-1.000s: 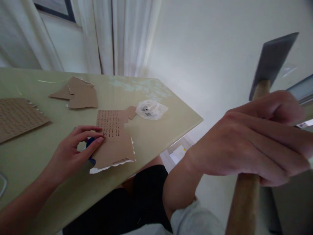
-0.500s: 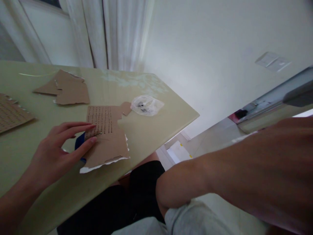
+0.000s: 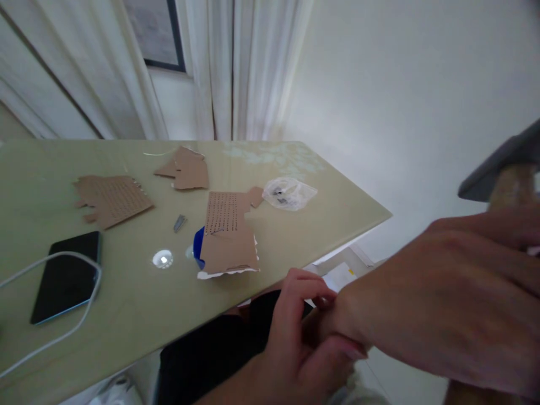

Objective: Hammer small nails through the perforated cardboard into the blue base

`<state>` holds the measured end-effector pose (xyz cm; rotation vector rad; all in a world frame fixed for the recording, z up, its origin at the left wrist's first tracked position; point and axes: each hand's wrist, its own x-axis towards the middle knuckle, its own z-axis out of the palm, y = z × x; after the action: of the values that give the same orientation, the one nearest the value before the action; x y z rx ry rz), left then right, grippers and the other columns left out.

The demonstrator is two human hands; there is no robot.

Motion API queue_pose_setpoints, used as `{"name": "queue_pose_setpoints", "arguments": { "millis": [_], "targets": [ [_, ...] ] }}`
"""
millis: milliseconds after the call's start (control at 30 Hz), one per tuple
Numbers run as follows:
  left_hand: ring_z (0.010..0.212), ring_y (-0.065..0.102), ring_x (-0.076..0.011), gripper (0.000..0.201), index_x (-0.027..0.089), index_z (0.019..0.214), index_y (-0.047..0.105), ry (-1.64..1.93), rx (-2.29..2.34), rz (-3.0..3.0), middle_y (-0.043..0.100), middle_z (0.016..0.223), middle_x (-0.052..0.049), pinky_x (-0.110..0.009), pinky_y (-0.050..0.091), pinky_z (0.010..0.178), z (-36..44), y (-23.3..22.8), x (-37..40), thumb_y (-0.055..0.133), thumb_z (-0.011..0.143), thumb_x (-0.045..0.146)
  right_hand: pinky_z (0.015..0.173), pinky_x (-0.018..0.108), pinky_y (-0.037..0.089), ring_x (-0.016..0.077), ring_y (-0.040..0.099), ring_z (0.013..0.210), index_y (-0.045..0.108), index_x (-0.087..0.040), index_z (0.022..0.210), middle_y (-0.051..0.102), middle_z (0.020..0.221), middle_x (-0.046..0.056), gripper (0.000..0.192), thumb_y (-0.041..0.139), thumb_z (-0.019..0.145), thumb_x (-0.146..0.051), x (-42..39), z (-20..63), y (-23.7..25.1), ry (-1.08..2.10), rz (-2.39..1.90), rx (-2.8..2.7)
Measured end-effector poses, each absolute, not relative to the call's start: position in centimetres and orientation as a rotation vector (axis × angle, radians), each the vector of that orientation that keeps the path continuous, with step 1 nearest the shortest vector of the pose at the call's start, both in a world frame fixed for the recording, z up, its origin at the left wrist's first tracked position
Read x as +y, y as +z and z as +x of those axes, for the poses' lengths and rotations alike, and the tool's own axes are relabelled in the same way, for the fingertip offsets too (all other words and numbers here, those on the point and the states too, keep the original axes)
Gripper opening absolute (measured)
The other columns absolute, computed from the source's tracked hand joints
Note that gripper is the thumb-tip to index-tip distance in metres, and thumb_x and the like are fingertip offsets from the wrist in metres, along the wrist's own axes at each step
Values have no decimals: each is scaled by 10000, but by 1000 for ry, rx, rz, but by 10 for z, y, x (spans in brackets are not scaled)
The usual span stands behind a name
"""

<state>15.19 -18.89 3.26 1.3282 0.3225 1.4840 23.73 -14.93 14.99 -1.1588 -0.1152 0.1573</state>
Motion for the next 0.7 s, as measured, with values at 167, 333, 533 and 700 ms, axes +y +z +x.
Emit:
{"name": "queue_pose_setpoints", "arguments": {
  "millis": [167,333,533,700],
  "targets": [
    [907,592,-180,219,239,1136,651,1595,280,1289,606,1005,-45,-310,479,790,171,17,-195,790,1016,358,321,401,455,202,556,408,608,-558,1208,656,587,-71,342,682,971,-793,-132,216,167,-167,-1096,-181],
    [932,575,-191,260,250,1221,625,1812,279,1235,574,1026,-54,-314,447,758,181,17,-193,769,1012,310,412,498,576,299,697,559,610,-490,1046,772,730,-37,238,595,1039,-727,-121,217,159,-244,-1137,-34],
    [856,503,-174,360,249,1136,601,1631,339,1234,517,969,-28,-296,413,702,187,-3,-190,762,998,540,411,524,605,327,751,620,581,-518,1191,815,820,-32,314,536,1032,-785,-124,214,141,-189,-1187,56],
    [1199,650,-326,541,293,1520,557,1724,484,1289,633,1348,-160,-465,584,928,186,8,-194,658,1050,541,251,404,380,237,534,330,572,-439,1172,685,568,-86,390,627,1005,-787,-129,212,131,21,-1135,-153]
  ]
}}
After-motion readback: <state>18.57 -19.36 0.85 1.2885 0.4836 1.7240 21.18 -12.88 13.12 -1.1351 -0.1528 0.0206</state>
